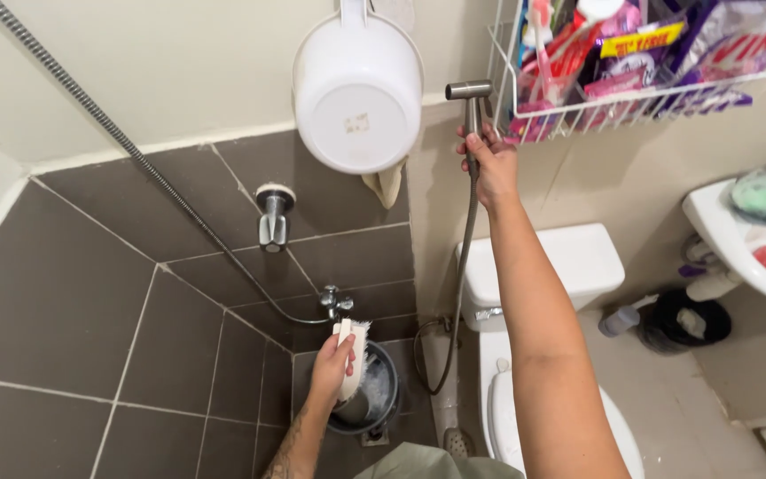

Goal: Cleaning the toilet tank and bathroom walls using a sprayer and sponge.

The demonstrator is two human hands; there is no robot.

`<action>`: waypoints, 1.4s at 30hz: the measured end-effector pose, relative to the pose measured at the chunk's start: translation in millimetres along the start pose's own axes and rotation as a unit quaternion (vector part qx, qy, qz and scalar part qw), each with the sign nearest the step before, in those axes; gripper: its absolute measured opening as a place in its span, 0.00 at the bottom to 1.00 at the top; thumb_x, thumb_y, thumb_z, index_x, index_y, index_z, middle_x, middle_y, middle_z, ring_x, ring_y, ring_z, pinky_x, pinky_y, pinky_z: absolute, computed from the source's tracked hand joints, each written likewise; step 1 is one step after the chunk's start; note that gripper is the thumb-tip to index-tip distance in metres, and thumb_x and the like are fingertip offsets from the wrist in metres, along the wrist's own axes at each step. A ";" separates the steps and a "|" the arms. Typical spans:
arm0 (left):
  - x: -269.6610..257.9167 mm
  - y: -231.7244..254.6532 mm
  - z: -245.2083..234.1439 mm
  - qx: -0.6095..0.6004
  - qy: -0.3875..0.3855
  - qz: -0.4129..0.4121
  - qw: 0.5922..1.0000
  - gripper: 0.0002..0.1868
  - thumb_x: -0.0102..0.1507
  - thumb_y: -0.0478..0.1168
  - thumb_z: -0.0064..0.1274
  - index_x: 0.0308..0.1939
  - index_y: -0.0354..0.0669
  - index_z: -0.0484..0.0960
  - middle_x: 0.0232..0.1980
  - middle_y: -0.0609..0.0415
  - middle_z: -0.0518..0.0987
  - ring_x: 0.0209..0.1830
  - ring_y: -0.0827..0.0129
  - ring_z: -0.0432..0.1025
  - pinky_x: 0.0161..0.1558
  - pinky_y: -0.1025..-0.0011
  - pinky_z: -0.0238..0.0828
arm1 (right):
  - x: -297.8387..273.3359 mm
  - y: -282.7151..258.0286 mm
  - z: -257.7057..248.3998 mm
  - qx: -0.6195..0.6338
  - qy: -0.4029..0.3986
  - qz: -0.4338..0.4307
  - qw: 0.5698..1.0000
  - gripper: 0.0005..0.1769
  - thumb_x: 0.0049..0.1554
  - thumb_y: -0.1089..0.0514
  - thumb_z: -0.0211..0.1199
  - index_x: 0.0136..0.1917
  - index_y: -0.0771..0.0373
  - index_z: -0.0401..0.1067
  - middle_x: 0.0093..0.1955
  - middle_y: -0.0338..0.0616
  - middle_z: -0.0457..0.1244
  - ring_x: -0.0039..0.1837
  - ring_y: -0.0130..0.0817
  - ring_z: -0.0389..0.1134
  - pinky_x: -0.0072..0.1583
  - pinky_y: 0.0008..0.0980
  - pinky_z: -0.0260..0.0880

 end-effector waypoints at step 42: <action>4.0 -56.2 -3.3 0.546 -0.213 0.353 0.729 0.14 0.57 0.37 0.62 0.45 0.44 0.76 0.41 0.50 0.83 0.45 0.51 0.77 0.50 0.55 0.70 | -399.9 219.7 89.7 -0.487 -0.195 0.106 0.845 0.19 0.53 0.58 0.69 0.58 0.58 0.72 0.53 0.47 0.65 0.52 0.53 0.69 0.51 0.45 0.70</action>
Point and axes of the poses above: each hand's wrist, its own x-axis towards the middle knuckle, its own z-axis out of the palm, y = z × x, the point moved 8 cm from there along x, towards the middle knuckle
